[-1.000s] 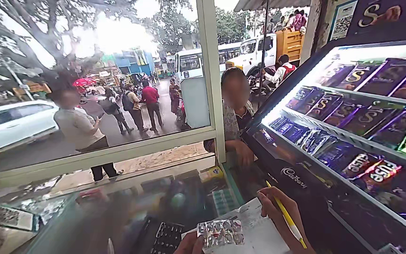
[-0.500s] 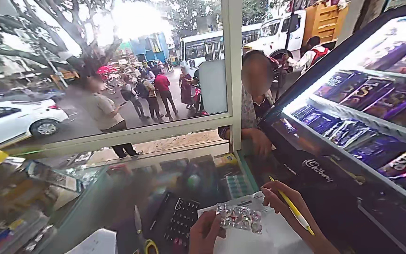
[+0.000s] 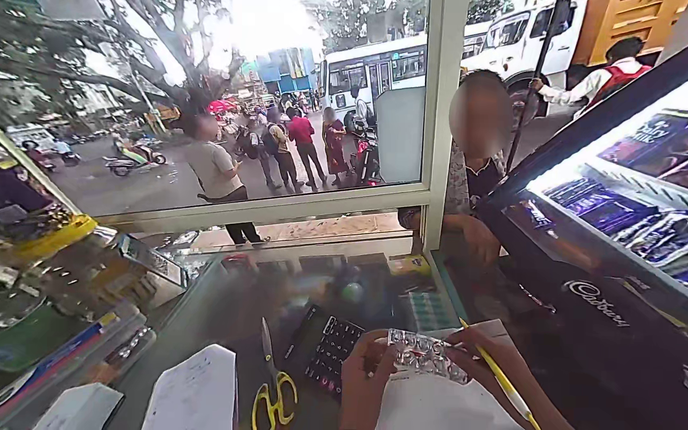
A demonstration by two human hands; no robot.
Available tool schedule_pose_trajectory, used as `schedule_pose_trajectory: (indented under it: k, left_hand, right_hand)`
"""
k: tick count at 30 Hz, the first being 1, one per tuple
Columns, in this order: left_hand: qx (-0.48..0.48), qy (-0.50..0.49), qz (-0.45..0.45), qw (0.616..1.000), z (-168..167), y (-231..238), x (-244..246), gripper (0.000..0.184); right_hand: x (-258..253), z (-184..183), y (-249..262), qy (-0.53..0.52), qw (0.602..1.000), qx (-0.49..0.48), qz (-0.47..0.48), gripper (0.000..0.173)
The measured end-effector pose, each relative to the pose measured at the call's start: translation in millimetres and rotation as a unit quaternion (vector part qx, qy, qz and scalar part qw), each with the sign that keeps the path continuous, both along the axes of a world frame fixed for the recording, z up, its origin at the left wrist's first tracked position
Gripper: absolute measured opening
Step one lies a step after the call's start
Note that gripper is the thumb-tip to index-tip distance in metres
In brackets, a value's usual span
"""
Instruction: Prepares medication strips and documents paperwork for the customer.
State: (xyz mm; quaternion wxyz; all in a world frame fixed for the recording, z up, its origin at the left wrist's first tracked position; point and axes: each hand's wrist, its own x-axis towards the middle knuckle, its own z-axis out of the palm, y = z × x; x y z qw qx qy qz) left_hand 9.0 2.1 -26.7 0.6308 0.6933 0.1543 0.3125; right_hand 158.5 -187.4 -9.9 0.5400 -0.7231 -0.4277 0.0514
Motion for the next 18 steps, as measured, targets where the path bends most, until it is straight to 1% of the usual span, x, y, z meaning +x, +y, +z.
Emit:
schedule_pose_trajectory:
  k: [5, 7, 9, 11, 13, 15, 18]
  left_hand:
    - [0.111, 0.000, 0.056, 0.992, -4, 8, 1, 0.024]
    - [0.159, -0.005, 0.080, 0.984, -5, 11, 2, 0.019]
    - [0.228, 0.005, 0.105, 0.968, -6, 14, 1, 0.018]
    - [0.310, 0.033, 0.124, 0.942, -9, 17, 1, 0.020]
    - [0.370, 0.050, 0.135, 0.918, -10, 17, 3, 0.020]
    - [0.391, 0.059, 0.133, 0.909, -13, 18, 4, 0.019]
    - [0.365, 0.077, 0.110, 0.921, -12, 19, 3, 0.018]
  right_hand:
    - [-2, -10, 5, -0.061, 0.998, 0.020, -0.014, 0.019]
    - [-6, -5, 5, -0.067, 0.998, 0.006, -0.014, 0.019]
    - [-10, -2, 5, -0.090, 0.996, 0.002, -0.012, 0.019]
    - [-12, -4, 6, -0.119, 0.993, 0.002, -0.014, 0.018]
    - [-14, -6, 6, -0.132, 0.991, 0.001, -0.015, 0.018]
    - [-17, -5, 7, -0.126, 0.992, -0.010, -0.008, 0.018]
    - [-21, -3, 8, -0.131, 0.991, -0.021, 0.001, 0.017]
